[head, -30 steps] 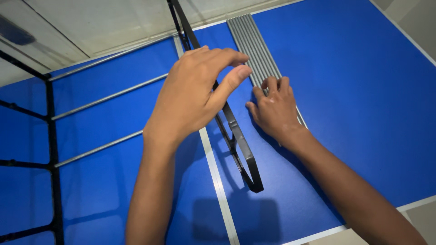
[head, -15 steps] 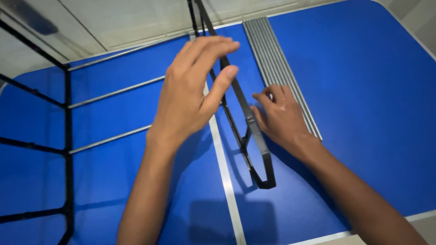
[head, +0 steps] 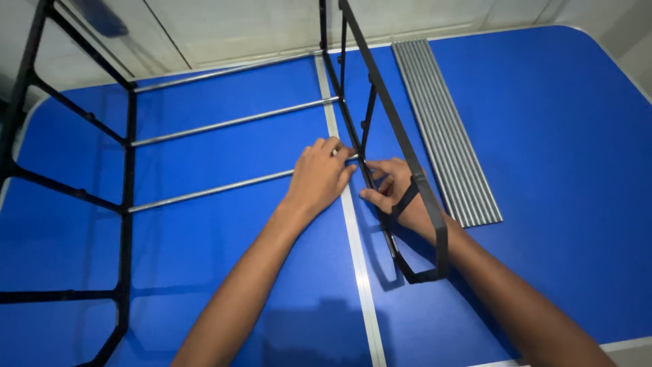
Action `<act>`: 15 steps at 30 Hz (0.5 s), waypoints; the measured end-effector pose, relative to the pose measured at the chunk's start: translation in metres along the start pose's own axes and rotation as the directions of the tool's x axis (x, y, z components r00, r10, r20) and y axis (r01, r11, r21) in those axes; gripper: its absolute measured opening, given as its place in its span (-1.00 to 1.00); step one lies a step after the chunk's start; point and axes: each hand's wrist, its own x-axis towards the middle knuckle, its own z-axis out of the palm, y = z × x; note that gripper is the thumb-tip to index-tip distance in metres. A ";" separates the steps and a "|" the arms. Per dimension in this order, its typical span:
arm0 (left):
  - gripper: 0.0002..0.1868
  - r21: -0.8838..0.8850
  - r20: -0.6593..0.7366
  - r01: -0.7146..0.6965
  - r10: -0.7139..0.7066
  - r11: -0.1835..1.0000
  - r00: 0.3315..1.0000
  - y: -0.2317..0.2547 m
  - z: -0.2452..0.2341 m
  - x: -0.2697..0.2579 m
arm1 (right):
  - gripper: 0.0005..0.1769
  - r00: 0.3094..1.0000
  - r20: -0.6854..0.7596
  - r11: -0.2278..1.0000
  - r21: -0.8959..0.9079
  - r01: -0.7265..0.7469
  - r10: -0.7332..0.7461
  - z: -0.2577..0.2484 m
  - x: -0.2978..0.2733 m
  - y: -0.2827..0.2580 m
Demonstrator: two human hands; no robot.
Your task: The person assembles a metal rack by inserting multiple silver rods into a black frame on a blue table. They repeatedly pick up rods, align them with the frame slots, and push them into place, gradually building the structure.
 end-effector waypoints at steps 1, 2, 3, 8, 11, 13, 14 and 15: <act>-0.74 0.011 0.010 0.000 0.000 1.000 1.000 0.000 0.005 -0.001 | -0.39 0.999 -0.034 0.999 -0.017 0.032 -0.033 0.006 -0.001 0.007; -0.77 0.007 0.029 0.018 -0.018 1.000 0.999 -0.001 0.007 -0.003 | -0.41 0.995 -0.067 0.998 0.000 0.070 -0.069 0.012 0.000 0.014; -0.79 0.004 0.049 0.036 -0.036 0.999 0.998 -0.002 0.010 -0.004 | -0.43 0.989 -0.101 0.994 0.015 0.107 -0.105 0.018 0.001 0.021; -0.79 -0.071 0.081 0.010 -0.004 0.997 0.997 -0.014 0.014 -0.003 | -0.58 0.966 -0.180 0.982 0.006 0.191 -0.186 0.034 0.012 0.039; -0.79 -0.048 0.083 -0.004 0.008 0.999 0.997 -0.014 0.015 0.003 | -0.62 0.973 -0.190 0.991 -0.061 0.119 -0.129 0.026 0.012 0.028; -0.77 -0.004 0.054 -0.044 0.044 0.999 0.998 -0.016 0.018 0.001 | -0.64 0.970 -0.213 0.991 -0.091 0.099 -0.117 0.026 0.010 0.019; -0.76 -0.010 0.062 -0.045 0.045 0.999 0.997 -0.015 0.019 0.000 | -0.63 0.969 -0.225 0.993 -0.081 0.088 -0.104 0.026 0.009 0.015; -0.76 -0.017 0.070 -0.046 0.047 0.999 0.996 -0.014 0.019 0.000 | -0.62 0.967 -0.236 0.995 -0.070 0.076 -0.090 0.025 0.009 0.011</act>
